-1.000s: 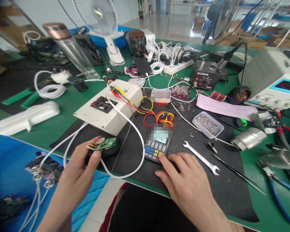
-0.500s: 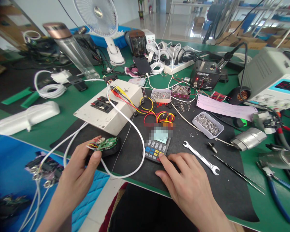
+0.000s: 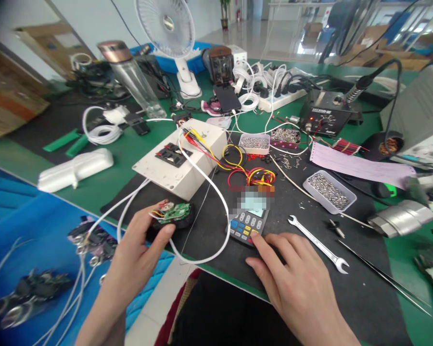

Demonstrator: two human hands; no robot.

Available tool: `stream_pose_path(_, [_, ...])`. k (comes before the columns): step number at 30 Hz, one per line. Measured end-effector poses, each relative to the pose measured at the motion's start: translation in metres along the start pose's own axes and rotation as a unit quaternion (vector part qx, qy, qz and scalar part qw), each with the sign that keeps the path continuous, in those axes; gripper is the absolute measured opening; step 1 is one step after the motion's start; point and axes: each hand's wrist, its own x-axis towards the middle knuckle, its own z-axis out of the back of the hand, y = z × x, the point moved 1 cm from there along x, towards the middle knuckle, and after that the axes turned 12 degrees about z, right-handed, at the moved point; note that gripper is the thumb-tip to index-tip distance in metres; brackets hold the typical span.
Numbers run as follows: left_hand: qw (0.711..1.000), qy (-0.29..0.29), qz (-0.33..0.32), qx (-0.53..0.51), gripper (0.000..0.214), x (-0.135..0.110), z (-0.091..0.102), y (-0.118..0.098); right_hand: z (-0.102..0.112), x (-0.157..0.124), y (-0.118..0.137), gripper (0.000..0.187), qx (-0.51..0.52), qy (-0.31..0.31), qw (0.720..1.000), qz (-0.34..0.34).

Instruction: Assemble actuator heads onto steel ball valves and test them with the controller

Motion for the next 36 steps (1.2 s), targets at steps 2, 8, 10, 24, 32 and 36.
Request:
stream_pose_path(2, [1.000,-0.003,-0.005,0.004,0.046,-0.001,0.001,-0.001,0.000,-0.001,-0.001,0.036,-0.006,-0.003,1.000,0.010])
stream_pose_path(8, [1.000,0.005,0.014,-0.007,0.050,-0.004,0.003,-0.006,-0.003,-0.008,-0.009,0.039,-0.024,-0.001,0.999,0.035])
stream_pose_path(10, [1.000,0.008,0.017,-0.015,0.050,-0.005,0.004,-0.008,-0.004,-0.011,-0.011,0.040,-0.025,0.003,0.999,0.042])
stream_pose_path(24, [1.000,0.007,0.010,-0.028,0.052,-0.008,0.004,-0.007,-0.009,-0.018,-0.016,0.044,-0.017,0.011,0.999,0.041])
stream_pose_path(32, [0.999,0.016,0.012,-0.035,0.054,-0.009,0.005,-0.006,-0.017,-0.030,-0.023,0.051,0.011,0.017,0.999,0.033])
stream_pose_path(36, [0.999,0.015,0.012,-0.032,0.054,-0.008,0.004,-0.005,-0.020,-0.032,-0.024,0.051,0.013,0.011,0.999,0.029])
